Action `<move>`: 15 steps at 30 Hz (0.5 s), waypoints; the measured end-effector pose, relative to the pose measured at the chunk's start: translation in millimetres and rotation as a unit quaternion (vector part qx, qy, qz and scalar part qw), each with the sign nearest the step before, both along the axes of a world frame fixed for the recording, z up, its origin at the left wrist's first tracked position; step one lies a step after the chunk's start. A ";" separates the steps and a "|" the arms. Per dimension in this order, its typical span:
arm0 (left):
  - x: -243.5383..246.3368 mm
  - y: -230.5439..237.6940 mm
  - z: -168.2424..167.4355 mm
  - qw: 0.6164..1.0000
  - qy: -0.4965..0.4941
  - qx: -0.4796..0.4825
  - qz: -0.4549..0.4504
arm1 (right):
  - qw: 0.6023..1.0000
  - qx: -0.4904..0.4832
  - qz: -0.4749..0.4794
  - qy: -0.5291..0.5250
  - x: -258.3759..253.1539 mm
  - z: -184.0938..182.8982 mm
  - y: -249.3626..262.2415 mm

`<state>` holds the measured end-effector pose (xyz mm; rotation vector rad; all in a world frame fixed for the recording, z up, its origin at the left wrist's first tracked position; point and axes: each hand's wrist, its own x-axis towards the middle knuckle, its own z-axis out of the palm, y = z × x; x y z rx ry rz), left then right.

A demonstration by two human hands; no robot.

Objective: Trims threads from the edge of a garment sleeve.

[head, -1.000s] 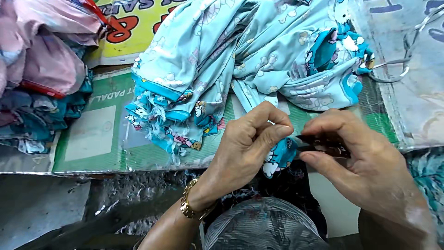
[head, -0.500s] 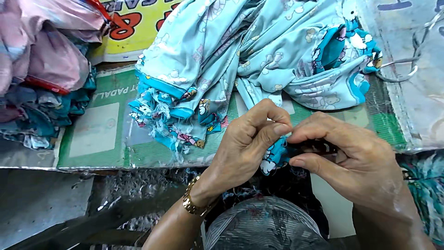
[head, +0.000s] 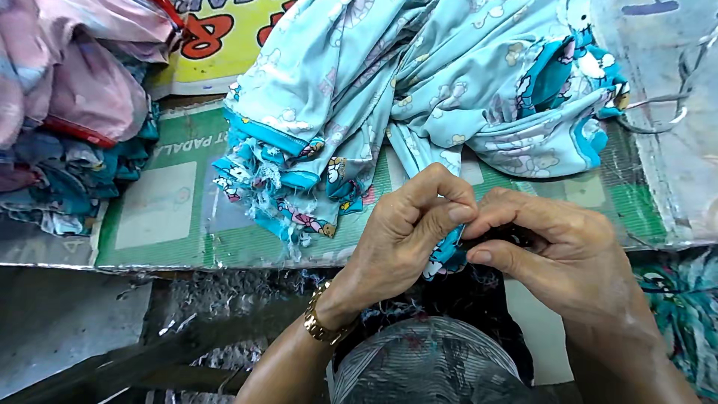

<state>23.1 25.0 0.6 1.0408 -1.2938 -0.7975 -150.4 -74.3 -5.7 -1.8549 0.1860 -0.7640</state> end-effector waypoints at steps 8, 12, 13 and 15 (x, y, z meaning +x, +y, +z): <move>-1.1 5.1 -7.1 0.998 0.061 -0.016 0.004 | 0.997 0.076 0.013 -0.002 3.1 -8.2 4.5; -2.8 8.0 -13.8 0.996 0.073 -0.036 0.041 | 0.997 0.074 0.013 0.008 6.7 -14.1 5.1; -2.8 9.7 -15.2 0.995 0.047 -0.055 0.075 | 0.995 0.092 0.032 -0.009 5.9 -16.0 3.6; -1.1 18.6 -14.6 0.985 0.014 -0.102 0.138 | 0.989 0.128 0.071 -0.033 3.1 -18.9 0.9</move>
